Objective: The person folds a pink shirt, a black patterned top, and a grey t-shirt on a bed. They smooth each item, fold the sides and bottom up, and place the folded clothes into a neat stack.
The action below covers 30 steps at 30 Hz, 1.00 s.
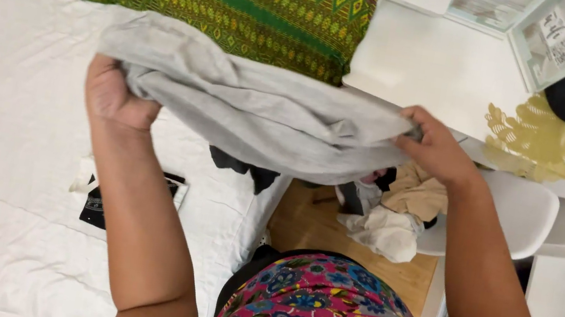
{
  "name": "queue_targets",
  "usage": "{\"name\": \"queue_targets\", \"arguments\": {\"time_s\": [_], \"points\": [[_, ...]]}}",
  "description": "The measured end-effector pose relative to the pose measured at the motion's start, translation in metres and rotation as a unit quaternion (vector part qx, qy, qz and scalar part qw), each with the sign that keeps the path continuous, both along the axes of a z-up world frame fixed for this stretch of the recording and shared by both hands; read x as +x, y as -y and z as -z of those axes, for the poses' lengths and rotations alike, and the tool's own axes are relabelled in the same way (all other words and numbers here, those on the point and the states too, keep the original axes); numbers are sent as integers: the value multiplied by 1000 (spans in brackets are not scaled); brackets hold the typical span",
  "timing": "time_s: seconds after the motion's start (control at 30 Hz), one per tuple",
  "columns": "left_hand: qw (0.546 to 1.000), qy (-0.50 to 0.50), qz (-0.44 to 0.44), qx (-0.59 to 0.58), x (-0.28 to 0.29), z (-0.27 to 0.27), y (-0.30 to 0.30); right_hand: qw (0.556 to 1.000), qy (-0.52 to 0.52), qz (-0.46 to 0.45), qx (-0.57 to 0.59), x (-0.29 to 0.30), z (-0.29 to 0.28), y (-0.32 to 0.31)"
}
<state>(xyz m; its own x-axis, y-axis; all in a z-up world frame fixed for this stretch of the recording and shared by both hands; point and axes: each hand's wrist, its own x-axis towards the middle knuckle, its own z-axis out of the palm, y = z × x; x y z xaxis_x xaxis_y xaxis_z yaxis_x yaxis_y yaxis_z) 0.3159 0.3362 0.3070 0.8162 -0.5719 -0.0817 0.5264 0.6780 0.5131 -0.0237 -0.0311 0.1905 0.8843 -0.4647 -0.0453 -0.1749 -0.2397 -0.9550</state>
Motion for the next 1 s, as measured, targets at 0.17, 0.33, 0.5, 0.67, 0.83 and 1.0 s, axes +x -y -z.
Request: {"name": "queue_targets", "arguments": {"time_s": [0.17,0.33,0.5,0.67,0.83,1.0], "points": [[996,-37,-82,7,20,39,-60,988,-80,-49,-120,15,-6,-27],[955,-77,-268,103,21,93,-118,932,-161,86,-313,38,-4,-13],[935,123,-78,324,-3,123,-160,889,-117,290,-335,28,7,45],[817,282,114,489,-26,63,-143,963,-65,211,-156,33,3,48],[649,246,203,691,-7,50,-148,980,-51,128,142,91,-71,-40],[635,263,49,725,7,60,-176,986,-60,90,125,130,-72,-58]]}}
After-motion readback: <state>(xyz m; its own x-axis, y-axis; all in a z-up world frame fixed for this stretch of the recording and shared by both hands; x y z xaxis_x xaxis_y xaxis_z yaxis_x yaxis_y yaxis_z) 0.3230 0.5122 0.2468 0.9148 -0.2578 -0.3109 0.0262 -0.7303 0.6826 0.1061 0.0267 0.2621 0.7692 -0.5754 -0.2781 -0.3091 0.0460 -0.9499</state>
